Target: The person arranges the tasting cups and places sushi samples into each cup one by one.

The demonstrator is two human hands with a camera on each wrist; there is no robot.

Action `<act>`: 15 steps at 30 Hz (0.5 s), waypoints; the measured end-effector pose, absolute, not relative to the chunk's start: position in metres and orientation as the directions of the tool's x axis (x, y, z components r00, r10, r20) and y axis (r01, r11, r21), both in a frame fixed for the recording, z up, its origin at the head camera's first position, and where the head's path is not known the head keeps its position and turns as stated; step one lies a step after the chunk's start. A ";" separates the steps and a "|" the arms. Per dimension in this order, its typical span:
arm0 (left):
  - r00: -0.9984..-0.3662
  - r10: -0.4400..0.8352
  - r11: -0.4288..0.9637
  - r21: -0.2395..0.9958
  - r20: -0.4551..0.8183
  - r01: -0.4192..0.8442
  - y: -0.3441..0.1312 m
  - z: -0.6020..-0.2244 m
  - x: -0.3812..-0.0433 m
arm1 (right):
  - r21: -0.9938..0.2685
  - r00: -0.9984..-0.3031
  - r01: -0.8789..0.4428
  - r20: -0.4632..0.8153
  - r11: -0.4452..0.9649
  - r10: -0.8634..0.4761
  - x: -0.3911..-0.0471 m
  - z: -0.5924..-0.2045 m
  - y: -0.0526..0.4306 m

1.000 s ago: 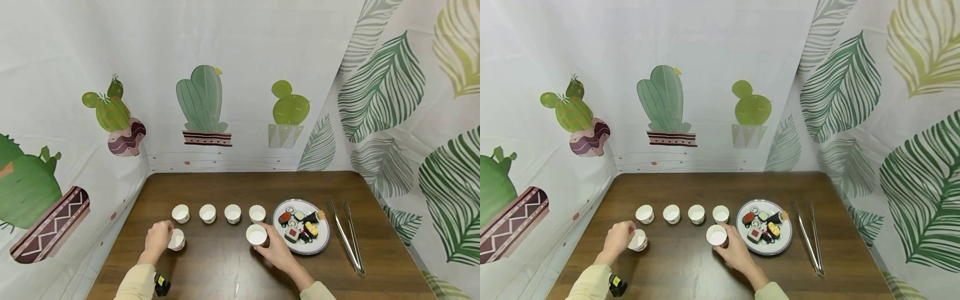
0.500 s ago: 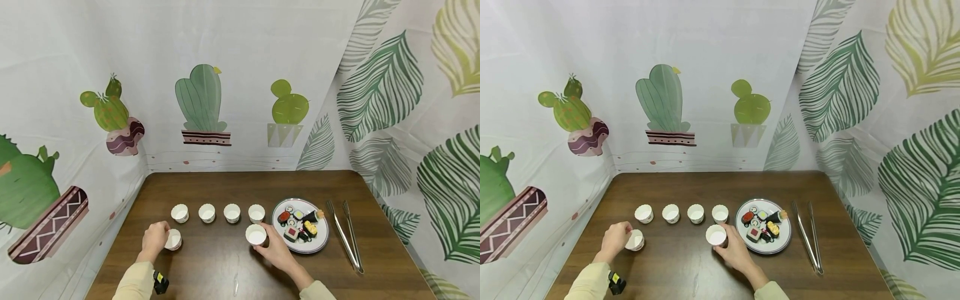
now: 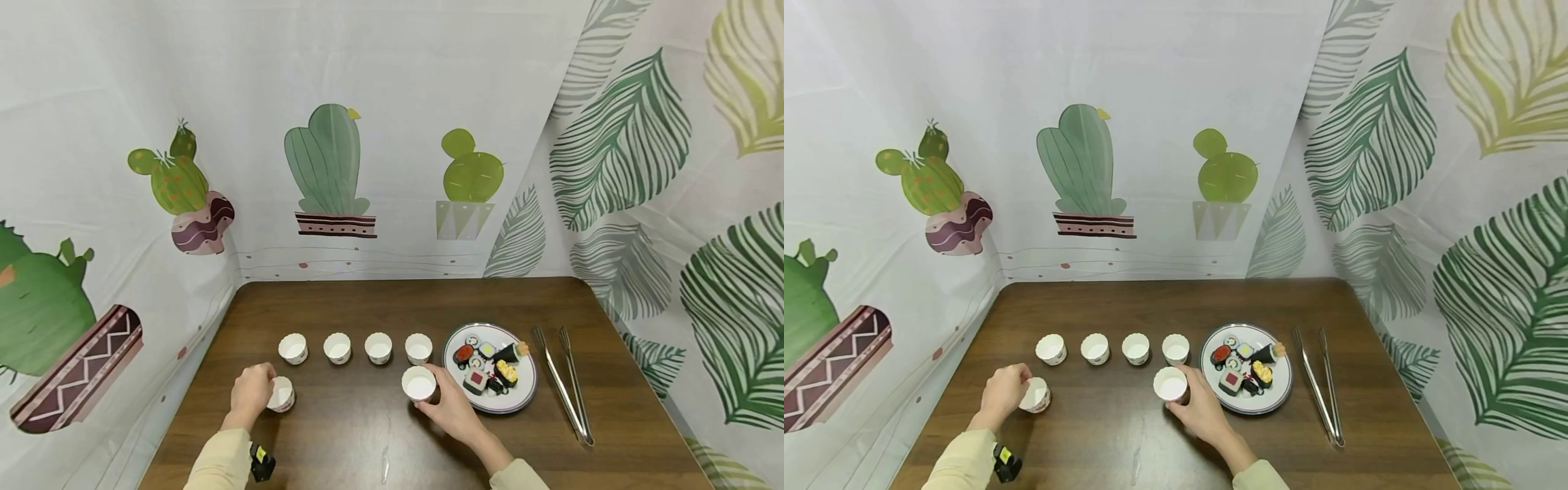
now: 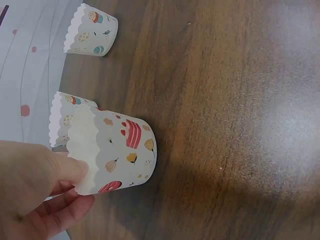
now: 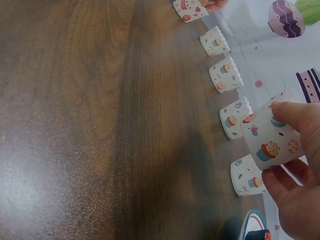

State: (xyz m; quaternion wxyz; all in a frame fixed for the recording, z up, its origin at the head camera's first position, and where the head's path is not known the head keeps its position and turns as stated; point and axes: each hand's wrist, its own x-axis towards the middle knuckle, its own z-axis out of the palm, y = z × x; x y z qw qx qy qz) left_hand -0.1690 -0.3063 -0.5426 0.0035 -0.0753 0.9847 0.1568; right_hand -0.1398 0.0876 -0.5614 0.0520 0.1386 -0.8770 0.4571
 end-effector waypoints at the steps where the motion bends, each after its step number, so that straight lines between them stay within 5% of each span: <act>1: -0.988 -0.151 0.939 0.308 -0.035 -0.154 -0.306 -0.543 -0.169 | -0.788 -0.956 -0.291 0.219 0.543 -0.195 -0.140 -0.562 0.088; 15: -0.990 -0.134 0.948 0.285 -0.050 -0.143 -0.306 -0.536 -0.170 | -0.776 -0.948 -0.318 0.256 0.545 -0.188 -0.138 -0.562 0.087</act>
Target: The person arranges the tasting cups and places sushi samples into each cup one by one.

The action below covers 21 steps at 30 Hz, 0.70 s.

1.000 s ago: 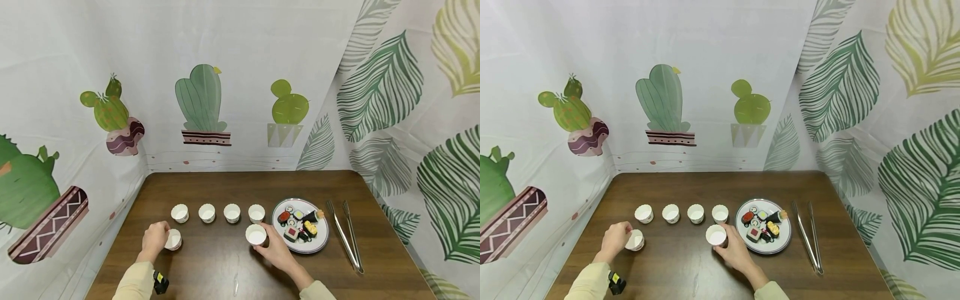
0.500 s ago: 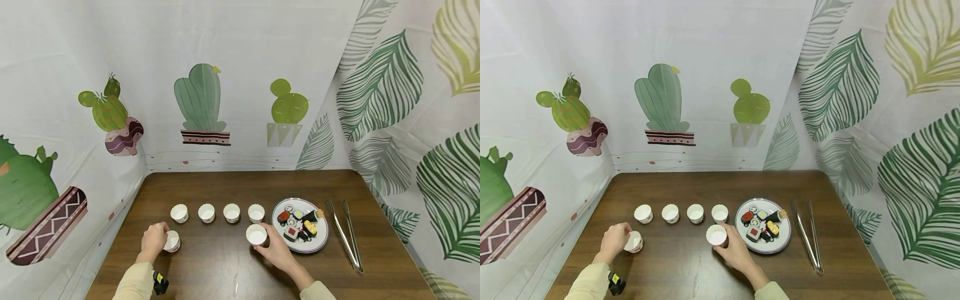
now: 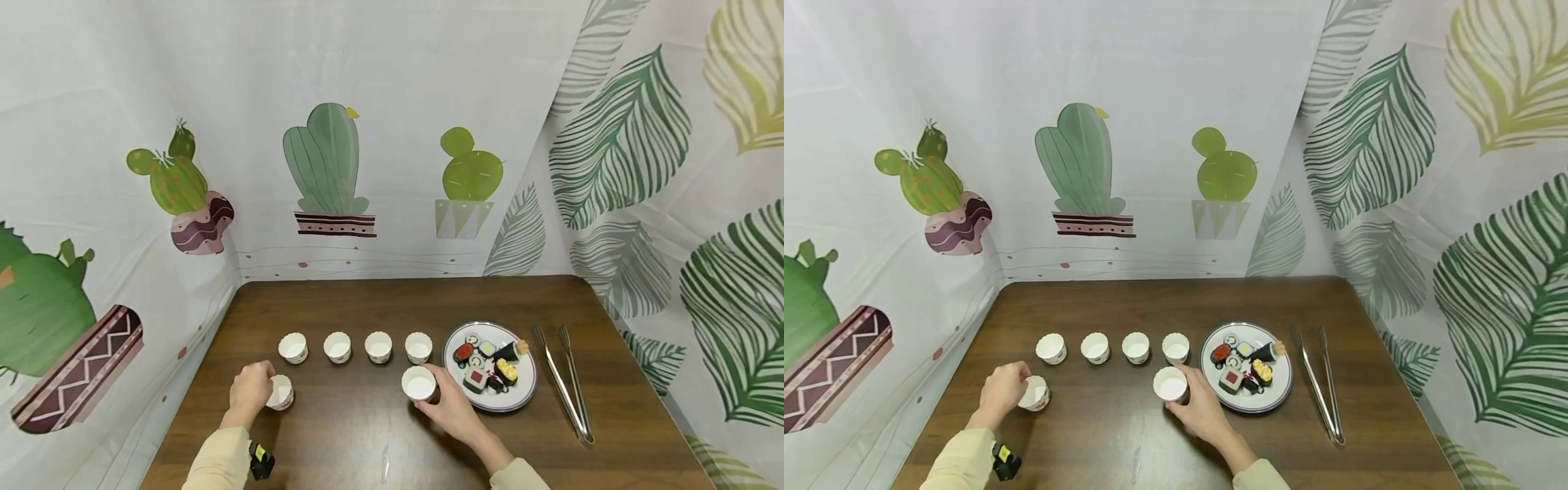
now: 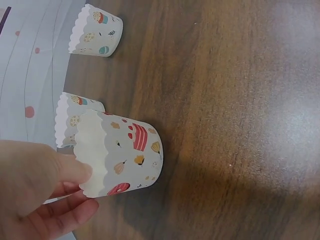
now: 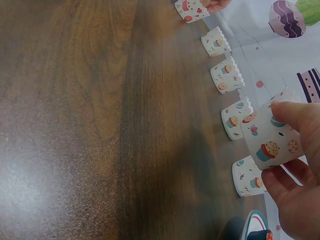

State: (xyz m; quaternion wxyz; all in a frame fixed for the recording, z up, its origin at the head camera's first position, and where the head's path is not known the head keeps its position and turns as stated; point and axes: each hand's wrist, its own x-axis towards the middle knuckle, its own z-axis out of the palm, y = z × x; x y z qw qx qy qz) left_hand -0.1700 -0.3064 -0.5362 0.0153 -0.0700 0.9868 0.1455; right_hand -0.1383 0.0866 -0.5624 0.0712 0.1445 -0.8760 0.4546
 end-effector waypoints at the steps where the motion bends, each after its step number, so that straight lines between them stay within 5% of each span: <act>1: -0.990 -0.130 0.949 0.284 -0.053 -0.139 -0.306 -0.535 -0.170 | -0.777 -0.949 -0.316 0.252 0.544 -0.190 -0.138 -0.562 0.087; 8: -0.995 -0.100 0.957 0.273 -0.014 -0.100 -0.304 -0.528 -0.169 | -0.786 -0.951 -0.308 0.241 0.537 -0.193 -0.139 -0.563 0.087; 21: -0.959 0.024 0.957 0.271 0.283 0.105 -0.266 -0.501 -0.175 | -0.781 -0.951 -0.309 0.239 0.544 -0.197 -0.140 -0.559 0.085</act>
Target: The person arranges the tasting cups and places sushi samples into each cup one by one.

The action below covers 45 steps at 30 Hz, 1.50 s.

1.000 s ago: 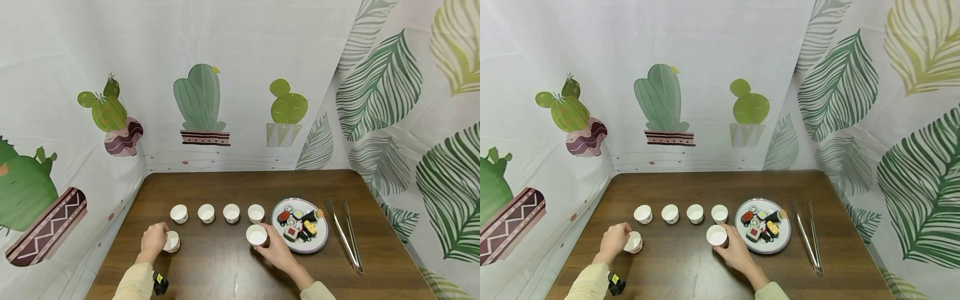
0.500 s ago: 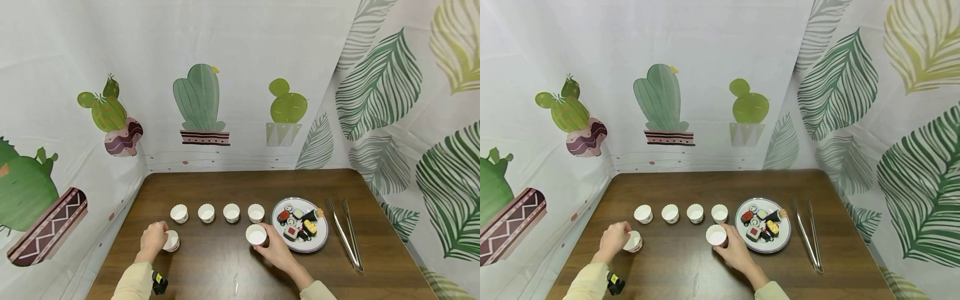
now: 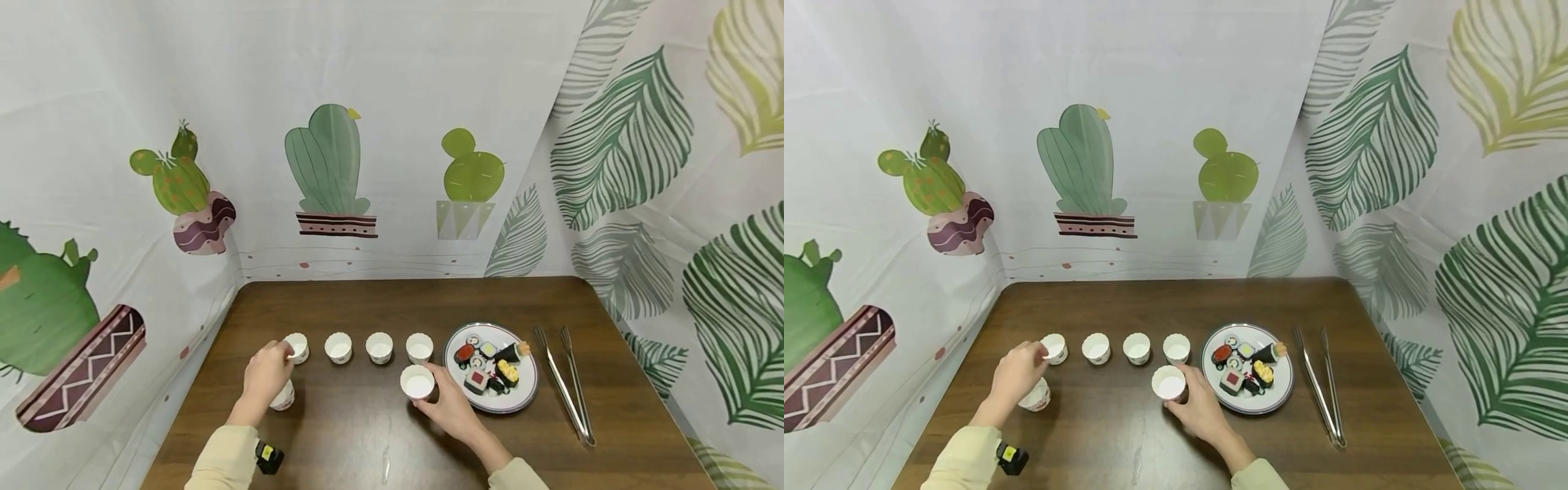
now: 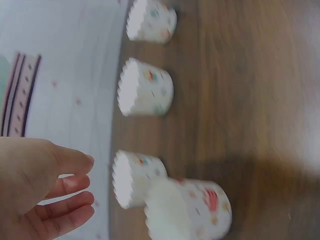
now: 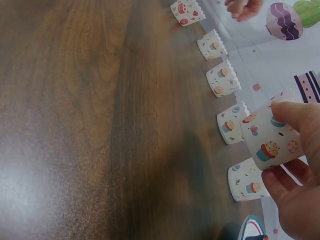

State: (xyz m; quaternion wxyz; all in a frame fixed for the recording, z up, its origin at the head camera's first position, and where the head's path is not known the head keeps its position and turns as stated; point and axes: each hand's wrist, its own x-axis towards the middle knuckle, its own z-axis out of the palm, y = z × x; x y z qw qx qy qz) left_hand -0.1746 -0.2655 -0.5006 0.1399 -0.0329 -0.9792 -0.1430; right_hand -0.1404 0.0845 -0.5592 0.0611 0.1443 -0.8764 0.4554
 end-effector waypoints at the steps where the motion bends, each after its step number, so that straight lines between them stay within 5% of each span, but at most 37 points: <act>1: -0.953 0.036 0.955 0.271 0.301 0.121 -0.259 -0.498 -0.175 | -0.783 -0.953 -0.303 0.232 0.543 -0.196 -0.141 -0.559 0.084; 19: -0.888 0.275 0.877 0.281 0.370 0.389 -0.171 -0.488 -0.177 | -0.757 -0.935 -0.353 0.268 0.550 -0.231 -0.139 -0.553 0.077; 45: -0.829 0.437 0.784 0.303 0.349 0.541 -0.108 -0.495 -0.169 | -0.751 -0.907 -0.417 0.302 0.511 -0.295 -0.136 -0.553 0.064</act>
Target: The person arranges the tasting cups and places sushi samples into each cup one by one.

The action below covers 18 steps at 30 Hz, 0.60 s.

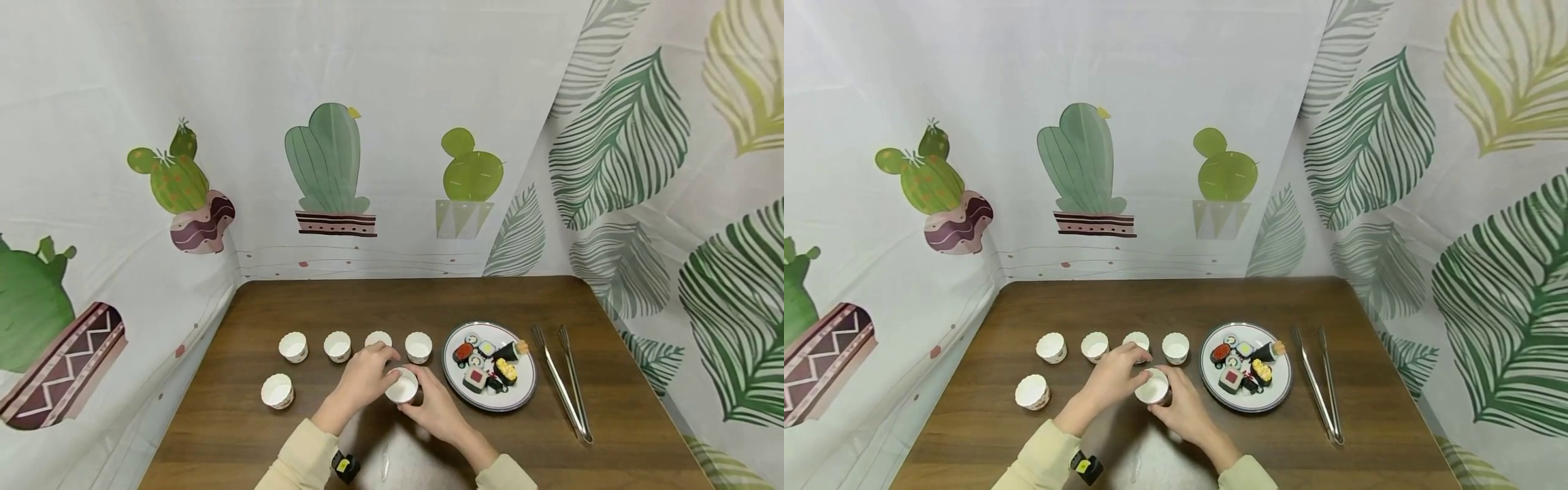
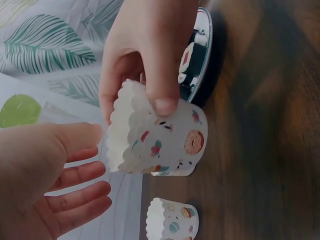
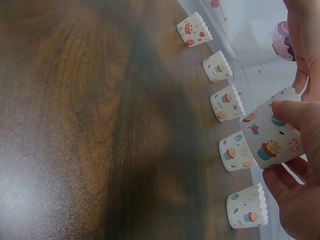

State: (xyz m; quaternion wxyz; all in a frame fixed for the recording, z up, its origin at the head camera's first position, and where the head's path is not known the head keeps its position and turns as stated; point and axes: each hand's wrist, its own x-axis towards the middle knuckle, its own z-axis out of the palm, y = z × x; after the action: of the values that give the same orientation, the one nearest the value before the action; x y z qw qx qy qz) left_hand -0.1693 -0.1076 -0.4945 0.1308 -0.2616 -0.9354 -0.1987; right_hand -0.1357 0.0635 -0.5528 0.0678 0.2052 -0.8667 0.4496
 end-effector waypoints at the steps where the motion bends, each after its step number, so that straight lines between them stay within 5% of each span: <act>1: -0.829 0.440 0.785 0.301 0.345 0.542 -0.106 -0.495 -0.169 | -0.753 -0.906 -0.419 0.305 0.508 -0.294 -0.136 -0.553 0.063; 18: -0.830 0.414 0.805 0.274 0.374 0.526 -0.100 -0.501 -0.168 | -0.760 -0.915 -0.397 0.281 0.514 -0.290 -0.132 -0.546 0.060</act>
State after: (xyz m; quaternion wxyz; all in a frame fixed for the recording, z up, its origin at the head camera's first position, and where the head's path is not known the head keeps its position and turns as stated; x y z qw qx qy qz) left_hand -0.1685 -0.1000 -0.5005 0.1495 -0.2505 -0.9382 -0.1861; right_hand -0.1324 0.0602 -0.5465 0.0589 0.1979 -0.8681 0.4514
